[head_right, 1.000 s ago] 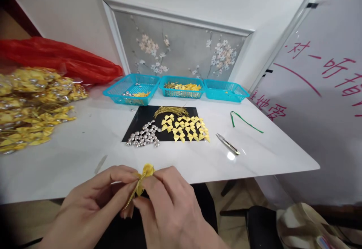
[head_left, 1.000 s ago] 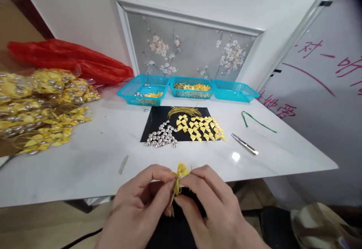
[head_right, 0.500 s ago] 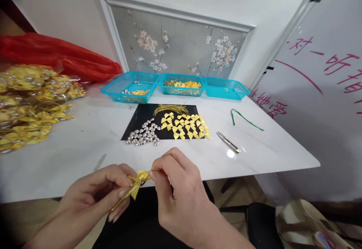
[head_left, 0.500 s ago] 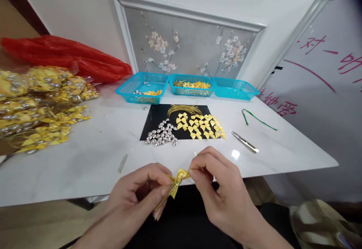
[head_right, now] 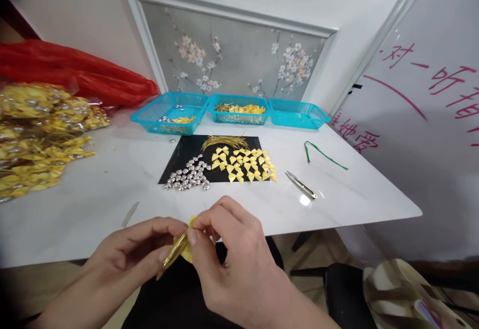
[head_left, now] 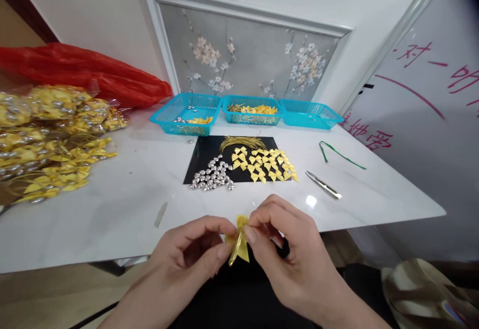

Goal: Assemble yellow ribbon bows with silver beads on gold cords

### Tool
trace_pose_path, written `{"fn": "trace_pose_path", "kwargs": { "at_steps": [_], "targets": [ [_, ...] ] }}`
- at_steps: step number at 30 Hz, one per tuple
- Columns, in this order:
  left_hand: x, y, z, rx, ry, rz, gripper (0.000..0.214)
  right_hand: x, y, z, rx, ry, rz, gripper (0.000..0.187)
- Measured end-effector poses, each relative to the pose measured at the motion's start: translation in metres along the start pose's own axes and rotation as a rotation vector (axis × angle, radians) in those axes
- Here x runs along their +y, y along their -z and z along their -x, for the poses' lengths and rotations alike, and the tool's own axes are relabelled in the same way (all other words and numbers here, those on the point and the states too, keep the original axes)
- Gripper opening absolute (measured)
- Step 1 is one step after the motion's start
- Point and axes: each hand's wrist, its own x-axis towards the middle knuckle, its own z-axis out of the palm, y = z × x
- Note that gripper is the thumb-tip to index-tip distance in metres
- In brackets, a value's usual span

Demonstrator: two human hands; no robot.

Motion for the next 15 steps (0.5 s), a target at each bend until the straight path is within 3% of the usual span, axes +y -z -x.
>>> {"fn": "trace_pose_path", "kwargs": {
  "at_steps": [4,7,11,15],
  "targets": [
    [0.000,-0.011,-0.001,0.088,-0.028,0.064,0.017,-0.001,0.004,0.000,-0.066,-0.081,-0.114,0.013],
    [-0.003,-0.015,-0.001,0.067,-0.007,0.134,0.026,-0.002,0.007,-0.001,-0.132,-0.144,-0.232,0.014],
    [0.001,-0.019,-0.001,0.002,0.118,0.373,0.025,-0.003,0.007,-0.002,-0.187,-0.201,-0.391,0.016],
    [0.010,-0.020,-0.003,-0.017,0.233,0.537,0.020,-0.002,0.006,-0.002,-0.173,-0.222,-0.383,0.018]
  ]
}}
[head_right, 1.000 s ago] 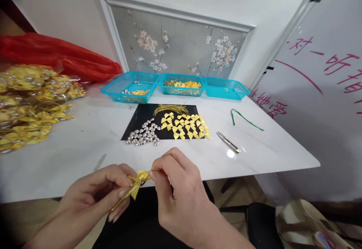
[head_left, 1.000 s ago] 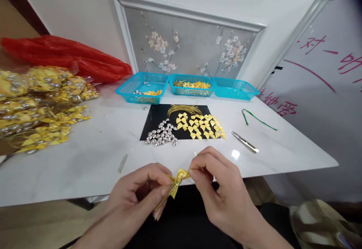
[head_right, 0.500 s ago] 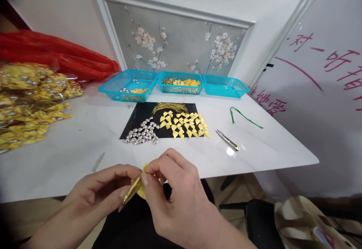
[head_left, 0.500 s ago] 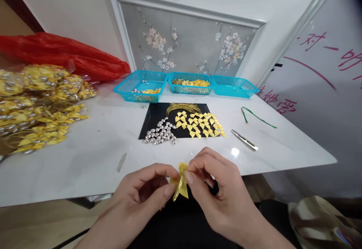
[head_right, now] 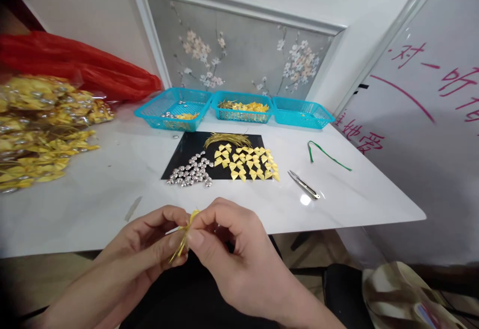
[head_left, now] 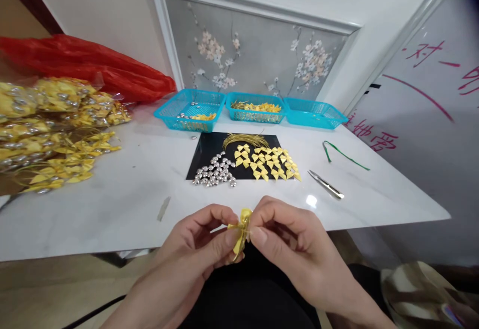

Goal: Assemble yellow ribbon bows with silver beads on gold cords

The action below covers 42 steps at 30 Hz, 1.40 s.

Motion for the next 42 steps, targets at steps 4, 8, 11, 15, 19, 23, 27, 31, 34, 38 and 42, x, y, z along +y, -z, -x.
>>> {"fn": "trace_pose_path", "kwargs": {
  "at_steps": [4,8,11,15,19,23,27,31,34,38,42],
  "targets": [
    [0.002,0.001,0.002,0.002,0.044,0.067,0.018,0.001,0.001,0.001,0.103,0.113,0.198,0.011],
    [-0.001,0.002,0.003,0.082,0.079,0.154,0.023,-0.001,-0.002,0.003,0.155,0.218,0.342,0.014],
    [-0.002,0.001,0.003,0.202,0.120,0.240,0.034,-0.003,-0.006,0.004,0.177,0.255,0.413,0.015],
    [-0.004,-0.001,0.004,0.320,0.186,0.338,0.044,-0.003,-0.009,0.003,0.211,0.314,0.498,0.016],
    [-0.006,-0.001,0.005,0.402,0.217,0.454,0.040,-0.002,-0.010,0.001,0.242,0.345,0.568,0.018],
    [-0.005,-0.002,0.005,0.406,0.238,0.476,0.045,-0.003,-0.009,-0.001,0.246,0.329,0.552,0.019],
    [-0.005,-0.002,0.005,0.338,0.194,0.391,0.046,-0.002,-0.008,0.000,0.230,0.307,0.479,0.018],
    [-0.007,-0.001,0.005,0.228,0.102,0.274,0.033,-0.003,-0.007,0.000,0.223,0.294,0.433,0.016],
    [-0.008,-0.001,0.006,0.168,0.010,0.143,0.026,-0.003,-0.007,0.000,0.218,0.303,0.448,0.016],
    [-0.011,0.002,0.009,0.135,-0.130,-0.074,0.022,-0.004,-0.008,-0.001,0.212,0.310,0.497,0.016],
    [-0.019,0.012,0.012,0.155,-0.218,-0.266,0.016,-0.004,-0.009,-0.002,0.212,0.307,0.572,0.017]
  ]
}}
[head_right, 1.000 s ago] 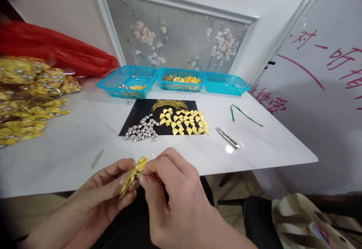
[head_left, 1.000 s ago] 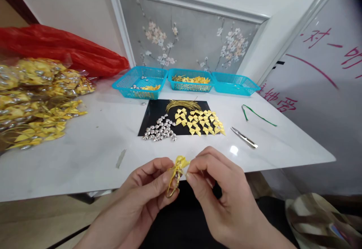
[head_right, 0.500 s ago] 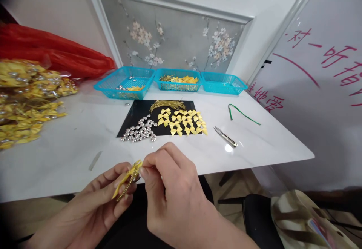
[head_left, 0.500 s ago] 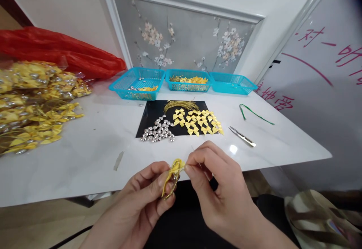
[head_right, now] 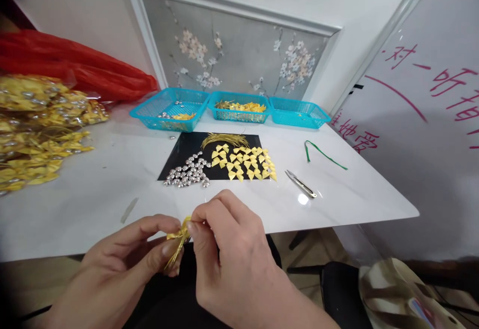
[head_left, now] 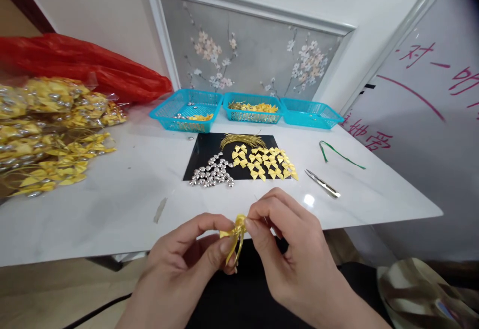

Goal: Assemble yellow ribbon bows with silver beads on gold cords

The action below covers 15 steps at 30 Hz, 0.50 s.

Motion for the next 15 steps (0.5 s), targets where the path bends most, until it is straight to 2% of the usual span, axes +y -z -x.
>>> {"fn": "trace_pose_path", "kwargs": {
  "at_steps": [3,6,12,15],
  "targets": [
    [-0.004,0.003,-0.001,0.051,-0.035,-0.014,0.023,0.001,-0.002,0.001,0.008,0.022,0.092,0.017],
    [-0.003,0.001,-0.003,0.104,-0.028,0.075,0.031,0.003,-0.007,0.004,0.033,0.035,0.168,0.018],
    [0.005,-0.009,-0.005,0.153,0.246,0.478,0.041,0.007,-0.015,0.007,0.085,0.060,0.167,0.019],
    [0.006,-0.012,-0.005,0.246,0.372,0.606,0.052,0.005,-0.014,0.007,0.073,0.046,0.120,0.018]
  ]
}}
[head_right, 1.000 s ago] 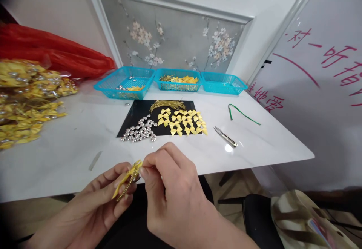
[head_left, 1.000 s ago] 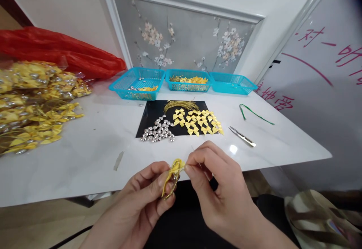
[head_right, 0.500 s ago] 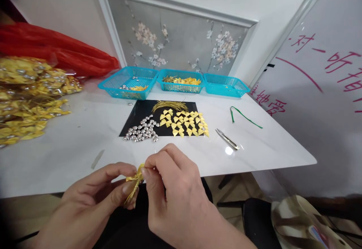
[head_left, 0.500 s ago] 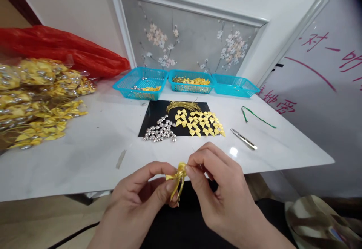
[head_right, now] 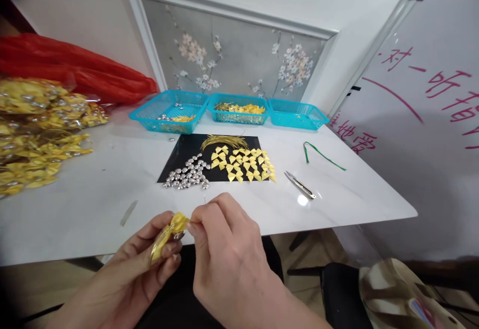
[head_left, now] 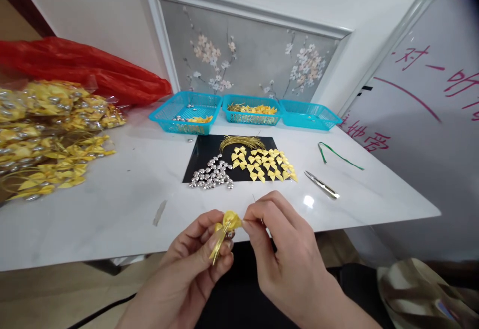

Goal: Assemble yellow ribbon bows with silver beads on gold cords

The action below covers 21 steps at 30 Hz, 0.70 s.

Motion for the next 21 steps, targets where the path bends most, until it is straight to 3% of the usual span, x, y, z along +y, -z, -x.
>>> {"fn": "trace_pose_path", "kwargs": {
  "at_steps": [4,7,10,18,21],
  "targets": [
    [0.000,-0.002,0.000,0.073,0.019,0.092,0.050,-0.004,0.002,0.000,-0.027,-0.023,-0.077,0.015],
    [-0.001,-0.003,0.002,0.125,0.039,0.118,0.037,-0.002,0.001,0.001,-0.020,-0.022,-0.030,0.017],
    [-0.003,-0.001,0.003,0.157,0.064,0.128,0.037,0.003,-0.001,0.000,0.003,0.009,0.008,0.018],
    [-0.003,-0.005,0.009,0.005,-0.046,0.014,0.046,0.006,0.000,-0.005,0.039,0.094,-0.157,0.018],
    [-0.002,-0.009,0.014,0.003,-0.056,-0.025,0.049,0.007,0.001,-0.007,0.022,0.089,-0.209,0.018]
  ]
}}
